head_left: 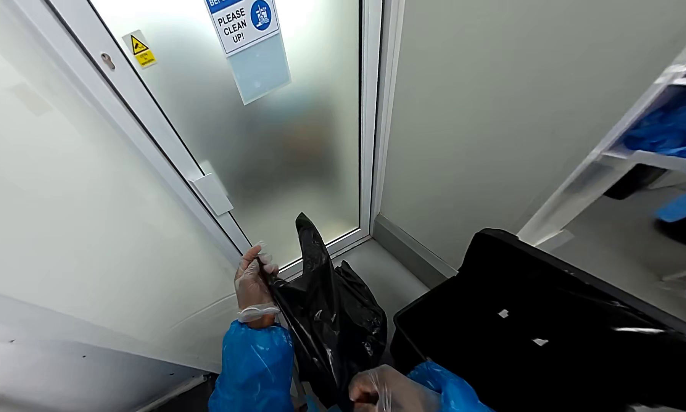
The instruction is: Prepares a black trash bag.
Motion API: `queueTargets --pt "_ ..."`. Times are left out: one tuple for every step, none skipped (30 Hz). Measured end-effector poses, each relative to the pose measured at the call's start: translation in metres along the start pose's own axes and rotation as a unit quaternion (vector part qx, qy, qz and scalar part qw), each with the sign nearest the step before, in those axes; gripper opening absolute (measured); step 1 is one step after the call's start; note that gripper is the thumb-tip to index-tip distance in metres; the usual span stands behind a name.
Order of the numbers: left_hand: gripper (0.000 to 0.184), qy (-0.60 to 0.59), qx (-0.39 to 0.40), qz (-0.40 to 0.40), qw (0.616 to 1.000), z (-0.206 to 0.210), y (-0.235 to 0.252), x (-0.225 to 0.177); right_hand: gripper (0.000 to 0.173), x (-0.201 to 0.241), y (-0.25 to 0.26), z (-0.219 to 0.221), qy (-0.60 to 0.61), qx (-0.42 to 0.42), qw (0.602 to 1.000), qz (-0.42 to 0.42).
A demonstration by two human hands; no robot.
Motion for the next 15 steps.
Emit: queueTargets --pt "0.030 -0.044 0.019 -0.020 0.999 0.003 -0.001 0.003 0.023 -0.005 0.004 -0.005 0.015 -0.015 1.000 0.023" --pt "0.032 -0.071 0.038 -0.033 0.996 0.005 -0.003 0.003 0.026 -0.012 0.006 -0.016 0.053 -0.055 0.995 0.060" --pt "0.033 -0.080 0.055 -0.037 0.995 0.008 -0.006 0.002 0.030 -0.020 0.007 -0.029 0.105 -0.106 0.984 0.098" --pt "0.035 -0.081 0.067 -0.035 0.994 0.011 -0.009 0.000 0.036 -0.027 0.009 -0.042 0.161 -0.150 0.966 0.135" --pt "0.036 -0.076 0.076 -0.032 0.994 0.014 -0.012 -0.001 0.042 -0.030 0.012 -0.053 0.198 -0.177 0.950 0.161" --pt "0.037 -0.064 0.086 -0.030 0.994 0.017 -0.016 0.000 0.048 -0.029 0.016 -0.060 0.210 -0.190 0.942 0.181" --pt "0.038 -0.047 0.103 -0.032 0.993 0.022 -0.021 0.003 0.056 -0.027 0.023 -0.063 0.196 -0.193 0.942 0.195" --pt "0.040 -0.033 0.119 -0.040 0.992 0.027 -0.027 0.009 0.062 -0.024 0.032 -0.062 0.171 -0.185 0.946 0.204" --pt "0.040 -0.019 0.130 -0.053 0.990 0.033 -0.033 0.015 0.063 -0.019 0.041 -0.059 0.149 -0.181 0.948 0.214" --pt "0.039 -0.005 0.134 -0.063 0.989 0.036 -0.038 0.021 0.056 -0.017 0.051 -0.057 0.145 -0.192 0.945 0.221" --pt "0.038 0.023 0.136 -0.066 0.988 0.037 -0.041 0.026 0.046 -0.018 0.059 -0.057 0.162 -0.221 0.935 0.226" --pt "0.035 0.081 0.137 -0.055 0.986 0.035 -0.041 0.027 0.035 -0.023 0.062 -0.060 0.196 -0.272 0.916 0.219" --pt "0.031 0.187 0.133 -0.018 0.973 0.029 -0.036 0.024 0.032 -0.033 0.061 -0.067 0.245 -0.326 0.890 0.202" --pt "0.031 0.341 0.127 0.029 0.931 0.021 -0.029 0.017 0.030 -0.045 0.057 -0.078 0.299 -0.385 0.856 0.171" --pt "0.052 0.489 0.127 0.030 0.863 0.012 -0.024 0.011 0.030 -0.058 0.049 -0.088 0.361 -0.430 0.816 0.133"
Point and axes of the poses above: each hand's wrist, its own y-axis towards the middle knuckle, its own z-axis out of the palm, x = y × z, the point moved 7 cm from there along y, towards the middle knuckle, and after that the axes turned 5 degrees about z, right-handed, at the moved point
